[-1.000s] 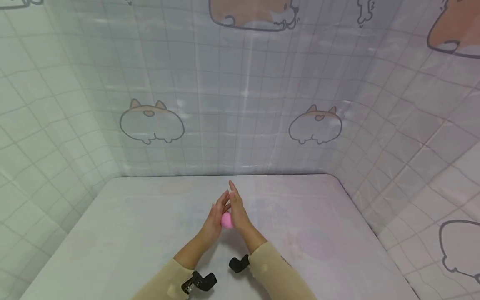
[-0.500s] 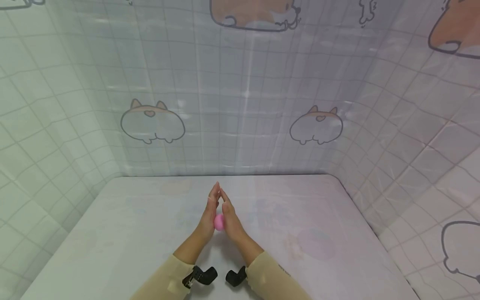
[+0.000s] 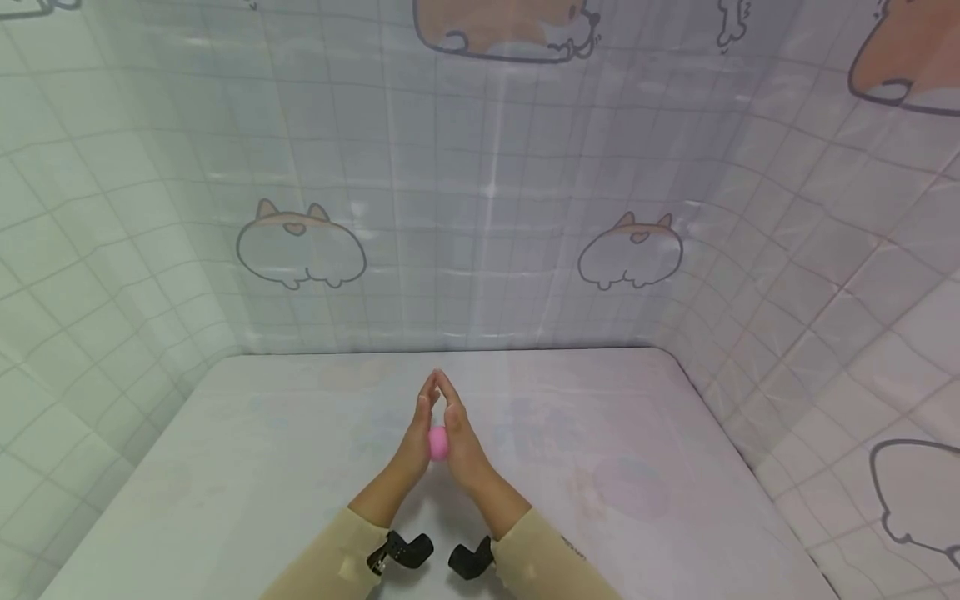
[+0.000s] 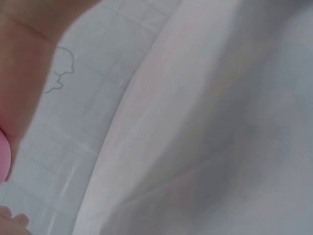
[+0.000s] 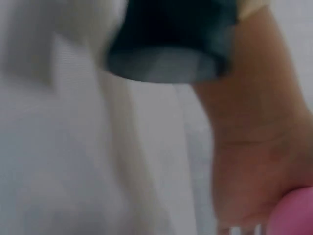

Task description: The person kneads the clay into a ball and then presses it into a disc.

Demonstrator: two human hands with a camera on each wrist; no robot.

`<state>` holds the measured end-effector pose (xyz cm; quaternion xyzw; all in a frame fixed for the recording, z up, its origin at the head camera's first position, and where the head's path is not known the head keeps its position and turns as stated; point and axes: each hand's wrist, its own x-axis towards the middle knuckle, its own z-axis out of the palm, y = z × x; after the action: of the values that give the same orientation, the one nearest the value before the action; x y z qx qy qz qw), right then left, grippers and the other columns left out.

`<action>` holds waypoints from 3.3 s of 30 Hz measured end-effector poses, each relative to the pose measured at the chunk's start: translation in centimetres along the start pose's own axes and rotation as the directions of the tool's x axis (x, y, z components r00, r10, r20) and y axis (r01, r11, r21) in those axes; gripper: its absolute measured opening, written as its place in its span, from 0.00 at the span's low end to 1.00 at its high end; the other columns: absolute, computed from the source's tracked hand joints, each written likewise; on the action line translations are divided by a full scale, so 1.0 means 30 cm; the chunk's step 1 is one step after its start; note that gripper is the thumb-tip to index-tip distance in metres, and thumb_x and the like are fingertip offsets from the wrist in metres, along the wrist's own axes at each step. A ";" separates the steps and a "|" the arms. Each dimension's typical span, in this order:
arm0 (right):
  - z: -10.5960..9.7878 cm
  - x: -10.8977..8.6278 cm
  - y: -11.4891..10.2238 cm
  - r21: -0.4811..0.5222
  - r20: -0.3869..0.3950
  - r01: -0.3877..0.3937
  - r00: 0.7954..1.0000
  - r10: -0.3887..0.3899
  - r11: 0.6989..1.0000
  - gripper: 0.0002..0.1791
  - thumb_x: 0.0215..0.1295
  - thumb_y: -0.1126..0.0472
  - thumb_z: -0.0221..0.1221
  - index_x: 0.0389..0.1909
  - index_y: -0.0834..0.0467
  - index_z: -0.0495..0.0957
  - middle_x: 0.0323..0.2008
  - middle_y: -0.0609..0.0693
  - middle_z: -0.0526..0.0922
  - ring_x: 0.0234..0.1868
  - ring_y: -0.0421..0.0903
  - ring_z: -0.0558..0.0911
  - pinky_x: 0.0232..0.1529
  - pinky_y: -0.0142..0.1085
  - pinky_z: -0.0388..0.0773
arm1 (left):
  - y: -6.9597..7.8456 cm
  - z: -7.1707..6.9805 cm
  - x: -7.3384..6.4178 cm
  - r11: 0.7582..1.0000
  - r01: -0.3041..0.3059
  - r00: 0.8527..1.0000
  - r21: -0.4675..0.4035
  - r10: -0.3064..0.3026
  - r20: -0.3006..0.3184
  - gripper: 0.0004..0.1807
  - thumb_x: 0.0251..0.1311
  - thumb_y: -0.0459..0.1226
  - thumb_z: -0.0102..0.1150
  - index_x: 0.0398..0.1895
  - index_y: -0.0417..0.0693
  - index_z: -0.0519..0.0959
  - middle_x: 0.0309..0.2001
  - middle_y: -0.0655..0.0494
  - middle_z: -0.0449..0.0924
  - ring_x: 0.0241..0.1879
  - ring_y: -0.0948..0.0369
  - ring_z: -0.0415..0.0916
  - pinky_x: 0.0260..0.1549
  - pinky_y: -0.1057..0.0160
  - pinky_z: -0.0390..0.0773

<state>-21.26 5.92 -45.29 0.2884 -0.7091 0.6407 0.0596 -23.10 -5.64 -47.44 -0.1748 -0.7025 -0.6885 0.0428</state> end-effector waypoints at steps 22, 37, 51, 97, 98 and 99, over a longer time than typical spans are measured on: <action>-0.084 0.079 0.055 -0.103 -0.158 -0.144 0.979 0.127 0.984 0.36 0.79 0.35 0.26 0.81 0.46 0.46 0.78 0.54 0.53 0.77 0.56 0.51 0.69 0.67 0.46 | -0.006 0.046 -0.035 0.992 -0.049 0.955 -0.120 0.082 0.284 0.33 0.80 0.49 0.10 0.81 0.43 0.40 0.80 0.40 0.37 0.76 0.41 0.41 0.71 0.37 0.45; -0.051 0.025 0.109 0.052 -0.037 -0.196 0.979 0.198 0.979 0.36 0.79 0.37 0.25 0.81 0.50 0.44 0.80 0.50 0.44 0.79 0.54 0.42 0.72 0.64 0.35 | 0.017 0.047 -0.028 0.972 -0.067 0.989 -0.226 0.095 0.116 0.40 0.76 0.60 0.13 0.81 0.45 0.39 0.80 0.43 0.34 0.77 0.38 0.37 0.69 0.31 0.33; 0.005 -0.021 0.038 0.089 0.043 -0.054 0.998 0.050 0.995 0.36 0.81 0.39 0.24 0.81 0.54 0.42 0.79 0.58 0.46 0.77 0.64 0.49 0.72 0.63 0.47 | 0.020 0.025 -0.028 1.000 -0.030 0.996 -0.006 0.030 -0.085 0.35 0.78 0.56 0.18 0.81 0.53 0.44 0.80 0.44 0.43 0.77 0.41 0.39 0.65 0.25 0.34; -0.028 0.048 0.128 -0.027 0.012 -0.146 0.989 0.146 0.989 0.36 0.80 0.39 0.28 0.81 0.52 0.43 0.80 0.54 0.45 0.79 0.56 0.44 0.71 0.65 0.39 | 0.025 0.006 -0.011 0.995 -0.074 0.997 -0.071 0.076 0.030 0.33 0.80 0.52 0.16 0.81 0.45 0.42 0.80 0.41 0.39 0.77 0.41 0.38 0.69 0.33 0.35; -0.022 0.045 0.128 -0.013 0.019 -0.133 0.991 0.133 0.991 0.35 0.81 0.41 0.28 0.81 0.53 0.43 0.80 0.54 0.45 0.79 0.57 0.44 0.71 0.65 0.38 | 0.025 0.005 -0.009 0.995 -0.077 0.997 -0.057 0.079 0.021 0.33 0.80 0.51 0.17 0.81 0.45 0.42 0.79 0.41 0.40 0.77 0.41 0.38 0.69 0.32 0.35; -0.017 0.042 0.126 -0.005 0.025 -0.120 0.992 0.120 0.993 0.34 0.81 0.42 0.28 0.81 0.54 0.43 0.80 0.54 0.44 0.79 0.58 0.44 0.71 0.66 0.38 | 0.026 0.004 -0.007 0.996 -0.078 0.997 -0.043 0.079 0.014 0.32 0.80 0.50 0.18 0.81 0.46 0.42 0.80 0.42 0.39 0.77 0.42 0.37 0.69 0.32 0.35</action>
<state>-24.28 6.04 -47.95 0.2533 -0.7270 0.6381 0.0124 -22.65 -5.58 -46.77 -0.2084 -0.6807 -0.6997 0.0607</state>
